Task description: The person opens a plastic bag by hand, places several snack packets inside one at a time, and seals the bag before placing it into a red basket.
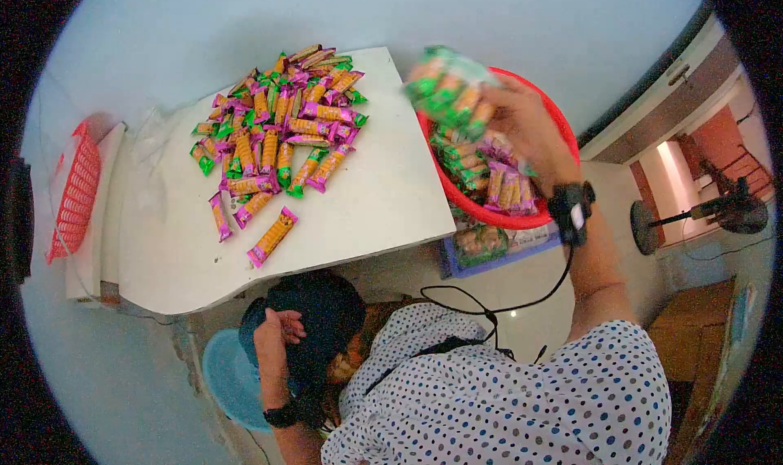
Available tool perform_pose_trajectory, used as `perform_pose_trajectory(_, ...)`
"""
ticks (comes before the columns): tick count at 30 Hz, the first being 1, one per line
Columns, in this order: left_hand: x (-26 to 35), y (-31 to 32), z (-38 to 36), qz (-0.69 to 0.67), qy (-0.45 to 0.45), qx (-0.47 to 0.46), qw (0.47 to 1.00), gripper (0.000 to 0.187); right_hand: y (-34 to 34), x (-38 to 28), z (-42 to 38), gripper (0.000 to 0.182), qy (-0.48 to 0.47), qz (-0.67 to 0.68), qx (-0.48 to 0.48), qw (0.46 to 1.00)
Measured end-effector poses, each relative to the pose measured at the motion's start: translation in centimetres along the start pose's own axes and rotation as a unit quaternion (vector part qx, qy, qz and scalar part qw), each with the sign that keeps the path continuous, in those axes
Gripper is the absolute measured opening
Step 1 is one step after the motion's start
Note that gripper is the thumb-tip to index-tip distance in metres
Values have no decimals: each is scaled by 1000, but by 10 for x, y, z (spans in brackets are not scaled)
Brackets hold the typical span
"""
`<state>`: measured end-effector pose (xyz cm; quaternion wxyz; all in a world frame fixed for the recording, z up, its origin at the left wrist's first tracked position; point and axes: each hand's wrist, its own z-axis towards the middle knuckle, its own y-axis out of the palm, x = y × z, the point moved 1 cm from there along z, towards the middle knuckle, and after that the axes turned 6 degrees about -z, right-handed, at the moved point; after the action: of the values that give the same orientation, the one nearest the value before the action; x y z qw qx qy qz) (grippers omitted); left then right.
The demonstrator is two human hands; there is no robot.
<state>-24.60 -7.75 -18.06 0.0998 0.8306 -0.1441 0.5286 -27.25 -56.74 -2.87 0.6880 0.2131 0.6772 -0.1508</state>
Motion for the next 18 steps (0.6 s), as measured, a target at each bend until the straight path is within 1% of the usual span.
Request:
perform_pose_trajectory(1, -1, 1, -1, 0, 9, 9, 1000, 58, -30, 3, 14, 37, 7, -7, 47, 999)
perform_pose_trajectory(3, 0, 4, -5, 0, 25, 28, 999, 56, -88, 9, 38, 32, 20, 0, 58, 998)
perform_pose_trajectory(5, 2, 4, -6, -8, 25, 31, 999, 56, -144, 25, 62, 24, 17, -11, 126, 992)
perform_pose_trajectory(6, 2, 4, -6, -11, 25, 33, 999, 56, -161, 31, 69, 22, 15, -16, 159, 987)
perform_pose_trajectory(9, -1, 4, -5, -1, 19, 43, 999, 55, -174, 35, 80, 18, 42, -57, 216, 974)
perform_pose_trajectory(12, 3, 7, -5, 3, 15, 49, 999, 55, -227, 63, 106, 16, 126, -138, 153, 970)
perform_pose_trajectory(13, 2, 7, -5, 2, 17, 51, 999, 55, -211, 72, 103, 15, 119, -81, 245, 959)
perform_pose_trajectory(14, 2, 7, -4, 1, 20, 54, 998, 54, -196, 81, 101, 17, 95, -23, 245, 964)
perform_pose_trajectory(16, -1, 7, -4, -1, 22, 59, 998, 54, -203, 88, 107, 15, 72, -120, 288, 947)
perform_pose_trajectory(18, -4, 7, -3, -4, 21, 59, 998, 54, -208, 91, 115, 14, 58, -163, 286, 943)
